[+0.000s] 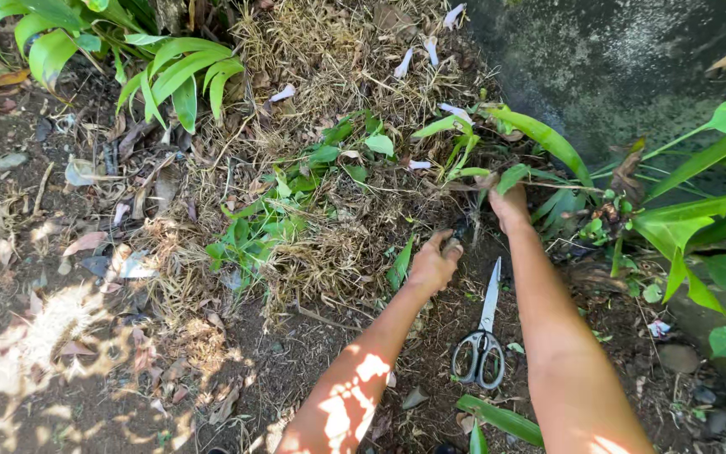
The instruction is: The person uses scissors to trim leaves and weeds from a garden bed. They cut various green leaves and stems near the ground, gathering the cuttings into a pile. The person then moves to another area to trim a small bush with broad leaves, cutting branches and leaves with the scissors.
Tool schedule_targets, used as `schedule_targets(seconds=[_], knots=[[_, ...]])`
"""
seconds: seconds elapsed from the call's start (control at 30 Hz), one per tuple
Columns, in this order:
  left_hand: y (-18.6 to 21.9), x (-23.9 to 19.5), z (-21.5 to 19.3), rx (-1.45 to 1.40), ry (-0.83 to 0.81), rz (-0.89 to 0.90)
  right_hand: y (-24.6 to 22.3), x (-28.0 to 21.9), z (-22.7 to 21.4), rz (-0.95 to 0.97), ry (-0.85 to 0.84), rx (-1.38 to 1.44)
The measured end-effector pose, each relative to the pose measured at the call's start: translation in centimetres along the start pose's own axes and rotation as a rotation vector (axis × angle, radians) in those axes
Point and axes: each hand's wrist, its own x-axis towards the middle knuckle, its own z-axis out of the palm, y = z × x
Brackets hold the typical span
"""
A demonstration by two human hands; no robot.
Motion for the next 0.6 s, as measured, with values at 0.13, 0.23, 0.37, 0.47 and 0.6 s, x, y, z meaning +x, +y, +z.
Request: schedule_targets(seconds=[0.13,0.23,0.37,0.47,0.6], knots=[[-0.3,-1.3,-2.5,-0.195,0.002,-0.005,0.2,1.9,3.5,-0.011,-0.047,0.206],[-1.8,-3.2,-6.1,-0.209,0.021,-0.001,-1.0,1.9,8.7,-0.22,0.027,0.359],[-2.2,-5.0,-9.9,-0.356,-0.009,0.029,-4.9,-0.4,12.0,-0.077,0.016,0.3],[-1.6,-6.0,-11.9,-0.337,0.055,-0.059,-8.4,-3.1,12.6,-0.103,-0.079,0.448],[-1.1,-8.5,-15.6,-0.38,0.141,0.049,-14.5,-6.6,15.0,-0.22,-0.235,0.704]])
